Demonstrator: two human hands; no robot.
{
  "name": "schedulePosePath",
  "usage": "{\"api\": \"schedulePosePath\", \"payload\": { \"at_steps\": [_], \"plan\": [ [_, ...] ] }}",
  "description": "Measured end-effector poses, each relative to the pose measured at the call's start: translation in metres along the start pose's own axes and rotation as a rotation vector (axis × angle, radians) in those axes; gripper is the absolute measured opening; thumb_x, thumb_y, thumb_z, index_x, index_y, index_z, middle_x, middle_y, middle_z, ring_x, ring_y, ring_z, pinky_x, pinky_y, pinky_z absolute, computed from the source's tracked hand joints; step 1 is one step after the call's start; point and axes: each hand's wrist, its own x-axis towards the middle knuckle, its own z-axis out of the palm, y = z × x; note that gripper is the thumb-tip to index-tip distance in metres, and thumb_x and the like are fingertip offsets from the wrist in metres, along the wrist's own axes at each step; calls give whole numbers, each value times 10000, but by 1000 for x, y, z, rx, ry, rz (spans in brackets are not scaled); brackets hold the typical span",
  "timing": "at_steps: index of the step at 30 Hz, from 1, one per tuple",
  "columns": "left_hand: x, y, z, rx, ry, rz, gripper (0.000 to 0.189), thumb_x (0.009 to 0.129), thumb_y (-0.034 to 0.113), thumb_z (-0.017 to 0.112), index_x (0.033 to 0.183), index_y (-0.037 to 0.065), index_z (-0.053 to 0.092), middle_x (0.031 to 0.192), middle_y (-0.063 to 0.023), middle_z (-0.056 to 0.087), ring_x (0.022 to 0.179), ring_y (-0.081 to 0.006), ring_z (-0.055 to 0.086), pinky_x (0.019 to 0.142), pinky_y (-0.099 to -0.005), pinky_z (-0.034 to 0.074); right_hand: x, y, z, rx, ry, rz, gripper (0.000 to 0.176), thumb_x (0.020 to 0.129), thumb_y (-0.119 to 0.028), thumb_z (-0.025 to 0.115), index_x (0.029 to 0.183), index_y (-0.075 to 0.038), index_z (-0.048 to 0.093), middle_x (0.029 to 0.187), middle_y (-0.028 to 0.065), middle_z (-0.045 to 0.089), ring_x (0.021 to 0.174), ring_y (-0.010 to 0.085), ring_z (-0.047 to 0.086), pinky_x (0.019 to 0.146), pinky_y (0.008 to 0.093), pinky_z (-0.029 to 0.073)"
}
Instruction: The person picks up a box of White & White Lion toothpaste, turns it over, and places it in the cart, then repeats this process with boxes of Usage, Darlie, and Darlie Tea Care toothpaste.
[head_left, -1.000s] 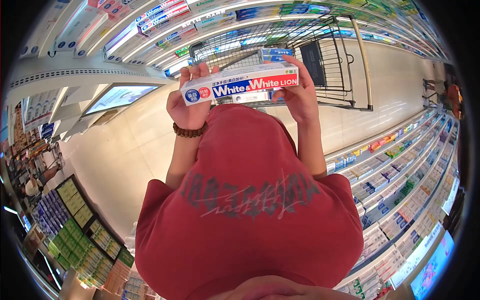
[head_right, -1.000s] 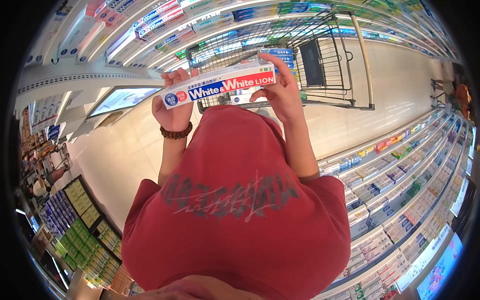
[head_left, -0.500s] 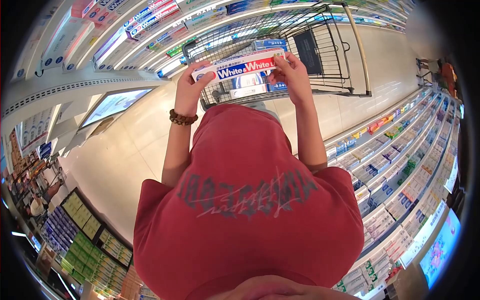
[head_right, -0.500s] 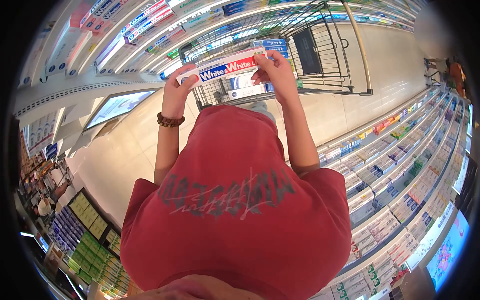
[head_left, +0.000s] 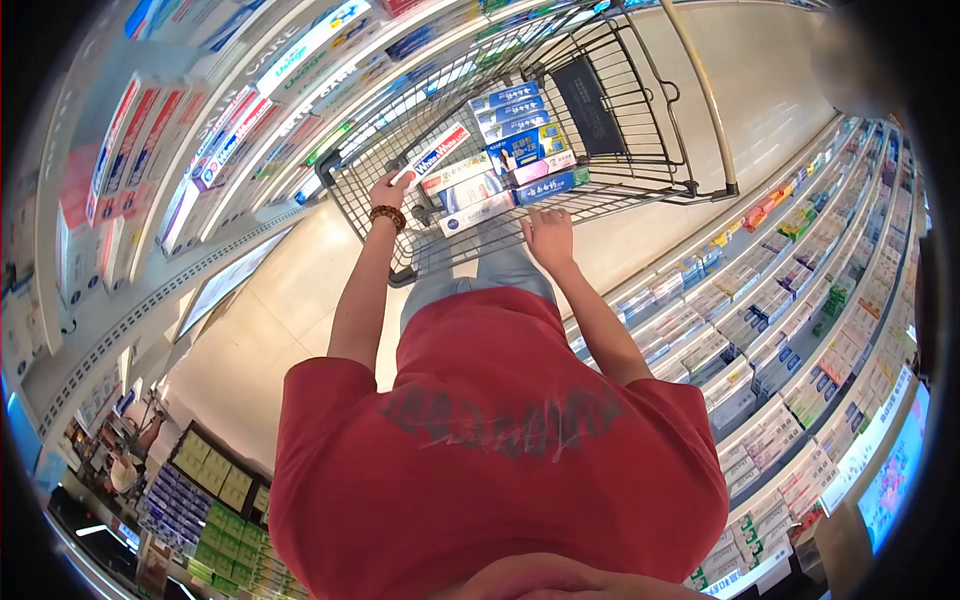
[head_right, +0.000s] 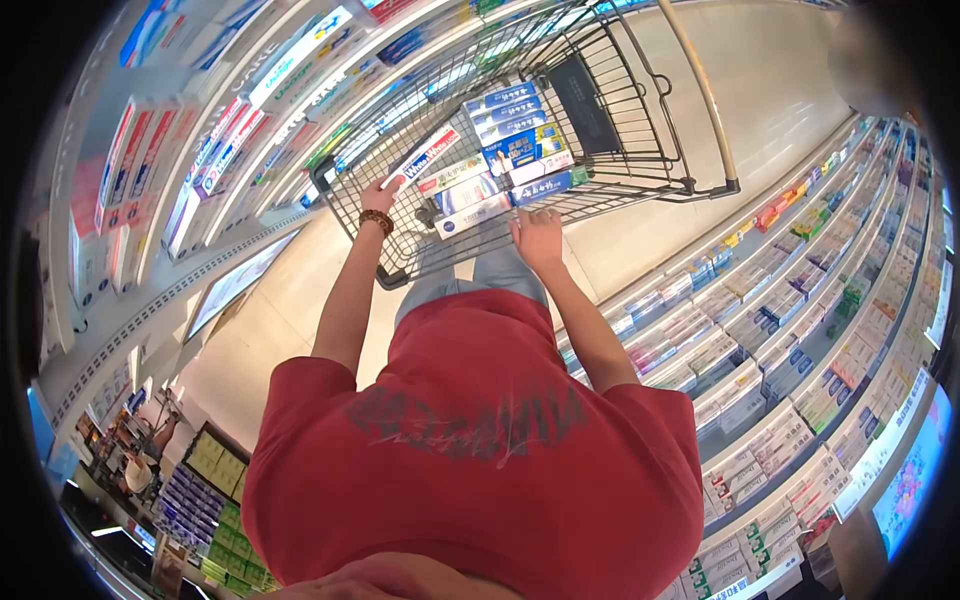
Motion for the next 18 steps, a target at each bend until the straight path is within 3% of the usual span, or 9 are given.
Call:
{"api": "schedulePosePath", "payload": {
  "at_steps": [1,3,6,8,9,12,15,18],
  "plan": [
    [26,-23,15,60,32,90,523,719,351,867,1101,23,725,842,-82,718,686,-147,649,608,-303,507,2,2,0,49,4,5,209,907,-277,593,946,-77,641,801,93,671,811,268,615,833,436,423],
    [51,-25,33,69,30,-53,476,719,340,860,1092,69,738,866,-92,725,733,-179,668,650,-328,520,0,4,6,152,4,24,154,893,-245,589,841,-108,633,772,52,646,771,245,589,790,422,417],
    [104,-64,48,155,-46,-47,456,748,302,840,1138,92,730,916,-90,725,764,-157,668,654,-315,523,0,2,14,134,140,30,132,847,-230,602,748,-143,595,735,16,587,709,214,549,714,401,395],
    [128,-77,55,94,-164,-67,456,776,294,825,1178,106,717,942,-65,721,807,-131,670,653,-280,525,0,6,17,152,147,4,125,829,-237,607,739,-154,580,739,3,567,696,198,535,684,387,380],
    [131,-71,57,67,-232,-182,457,817,329,804,1210,124,693,954,-40,698,788,-120,621,677,-286,508,-1,8,18,159,147,-13,123,820,-241,609,735,-160,573,740,-3,557,689,190,527,669,381,373],
    [152,-76,57,180,-368,-196,427,839,359,777,1235,229,683,1038,9,690,888,-118,621,731,-309,510,-2,10,21,131,145,-12,110,801,-247,613,731,-179,560,732,-19,537,684,171,520,650,366,366],
    [164,-89,63,271,-410,-274,437,830,353,783,1239,233,685,1065,-19,697,912,-126,636,762,-296,510,-1,11,21,115,148,-21,113,805,-250,604,726,-192,548,719,-27,515,674,163,512,645,354,361],
    [191,-144,70,270,-463,-105,413,814,312,795,1195,177,712,1077,-54,712,935,-160,656,790,-306,527,3,10,20,127,180,-18,112,807,-253,602,726,-197,548,714,-30,505,664,160,510,641,349,358]
  ]
}}
